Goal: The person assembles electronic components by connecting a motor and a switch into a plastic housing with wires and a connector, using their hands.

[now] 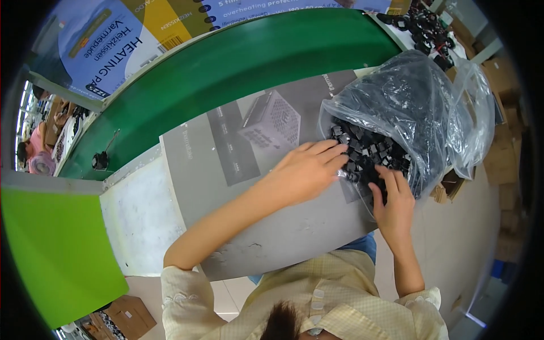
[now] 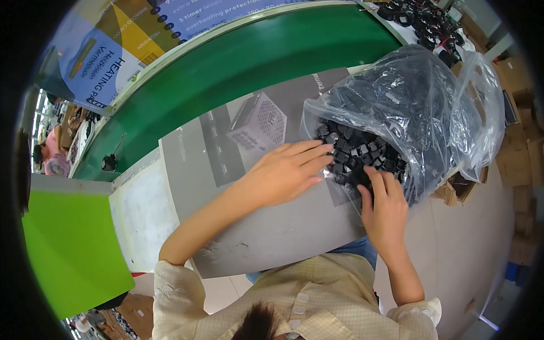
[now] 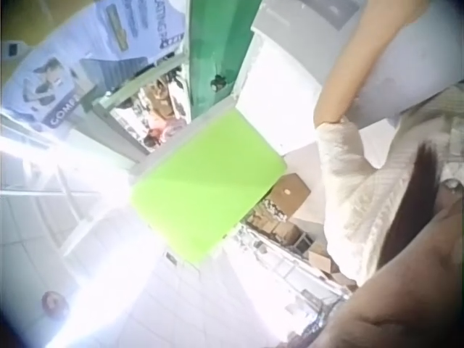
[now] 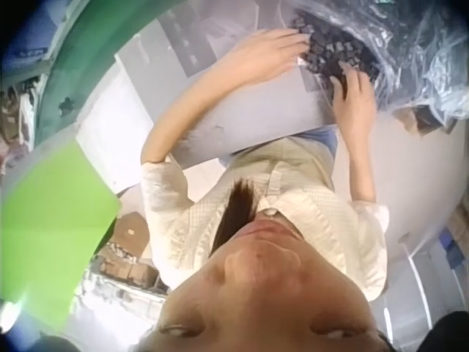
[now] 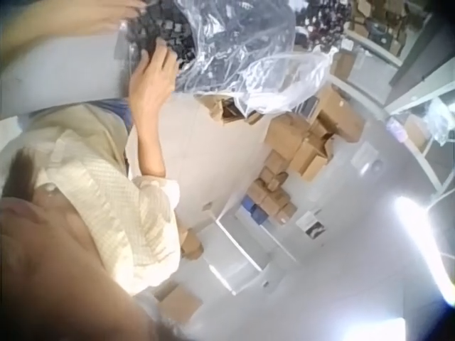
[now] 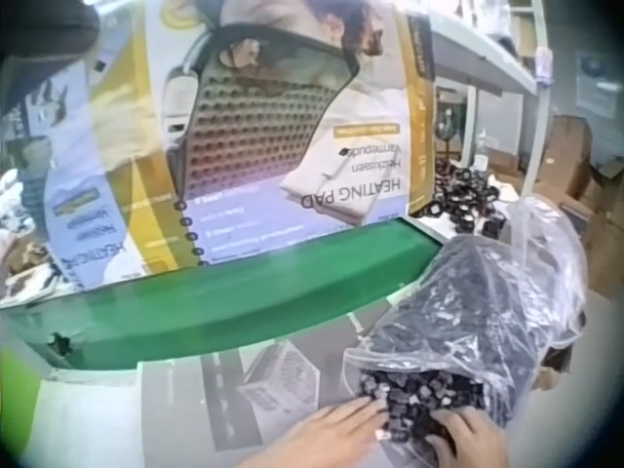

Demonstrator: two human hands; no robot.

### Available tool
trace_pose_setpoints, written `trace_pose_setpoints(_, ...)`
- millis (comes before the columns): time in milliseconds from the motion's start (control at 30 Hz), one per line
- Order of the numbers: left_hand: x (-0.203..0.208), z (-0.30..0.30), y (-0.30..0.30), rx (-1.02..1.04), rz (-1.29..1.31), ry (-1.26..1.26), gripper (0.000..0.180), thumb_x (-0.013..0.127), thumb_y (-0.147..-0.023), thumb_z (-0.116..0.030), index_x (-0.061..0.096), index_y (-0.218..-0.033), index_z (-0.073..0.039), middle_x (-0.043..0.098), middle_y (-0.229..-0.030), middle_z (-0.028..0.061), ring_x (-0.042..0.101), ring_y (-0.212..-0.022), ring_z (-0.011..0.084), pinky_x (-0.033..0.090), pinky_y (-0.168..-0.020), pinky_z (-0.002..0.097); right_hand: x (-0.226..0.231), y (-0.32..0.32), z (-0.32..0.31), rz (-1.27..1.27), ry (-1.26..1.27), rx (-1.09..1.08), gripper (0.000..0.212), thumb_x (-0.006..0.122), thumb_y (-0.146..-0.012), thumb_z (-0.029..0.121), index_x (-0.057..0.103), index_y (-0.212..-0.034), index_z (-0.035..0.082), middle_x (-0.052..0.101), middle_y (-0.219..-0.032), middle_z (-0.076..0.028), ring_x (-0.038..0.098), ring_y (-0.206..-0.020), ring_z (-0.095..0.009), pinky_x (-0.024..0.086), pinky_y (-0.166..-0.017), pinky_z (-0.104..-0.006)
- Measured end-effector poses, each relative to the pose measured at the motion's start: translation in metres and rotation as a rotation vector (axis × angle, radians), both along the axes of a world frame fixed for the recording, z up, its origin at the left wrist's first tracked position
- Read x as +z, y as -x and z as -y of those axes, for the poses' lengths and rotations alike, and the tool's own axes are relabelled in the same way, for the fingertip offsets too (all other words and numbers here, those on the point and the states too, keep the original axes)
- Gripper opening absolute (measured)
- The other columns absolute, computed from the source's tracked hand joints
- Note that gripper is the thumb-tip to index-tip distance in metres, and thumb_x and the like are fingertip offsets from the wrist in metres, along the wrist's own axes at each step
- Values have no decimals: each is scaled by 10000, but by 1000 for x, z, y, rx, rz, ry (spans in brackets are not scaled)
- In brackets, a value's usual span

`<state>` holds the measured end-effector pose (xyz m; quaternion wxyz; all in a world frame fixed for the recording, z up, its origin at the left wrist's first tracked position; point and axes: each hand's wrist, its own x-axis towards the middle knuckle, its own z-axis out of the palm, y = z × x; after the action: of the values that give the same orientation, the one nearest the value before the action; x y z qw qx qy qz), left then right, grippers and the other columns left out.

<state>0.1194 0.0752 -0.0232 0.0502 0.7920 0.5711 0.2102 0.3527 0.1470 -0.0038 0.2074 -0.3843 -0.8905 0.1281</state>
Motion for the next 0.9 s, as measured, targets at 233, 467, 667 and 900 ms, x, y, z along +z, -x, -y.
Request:
trace_pose_setpoints(233,-15,87,58,345,150,6,357,645,-947,-202,618,-1264,-41,520,-1475,122,473,-1365,323,410,-1102,428,16,28,-23,7,-83,28,448,702,-841,5,605,-1271,80,618,-1006,-121,608,-924,-332,514,-769,-427)
trace_pose_setpoints(467,-8,94,81,513,425,-32,288,650,-940,-118,667,-1218,-48,623,-1369,99,521,-1317,329,421,-1078,407,55,86,-8,-586,610,380,468,637,-869,-86,590,-1318,35,663,-1181,-96,648,-1078,-180,523,-861,-287)
trace_pose_setpoints(667,-21,106,75,619,472,-194,212,668,-898,-26,687,-1109,-15,701,-1155,153,641,-1085,325,518,-875,404,43,174,29,-843,1534,726,333,574,-979,90,561,-1286,-39,617,-1305,-169,646,-1145,-265,502,-1002,-386)
trace_pose_setpoints(900,-15,112,75,840,292,-515,338,677,-872,6,653,-1201,-65,712,-1186,68,610,-1096,241,413,-960,352,-12,206,47,-887,1460,620,373,621,-984,73,538,-1332,-32,629,-1278,-160,638,-1184,-239,500,-1050,-334)
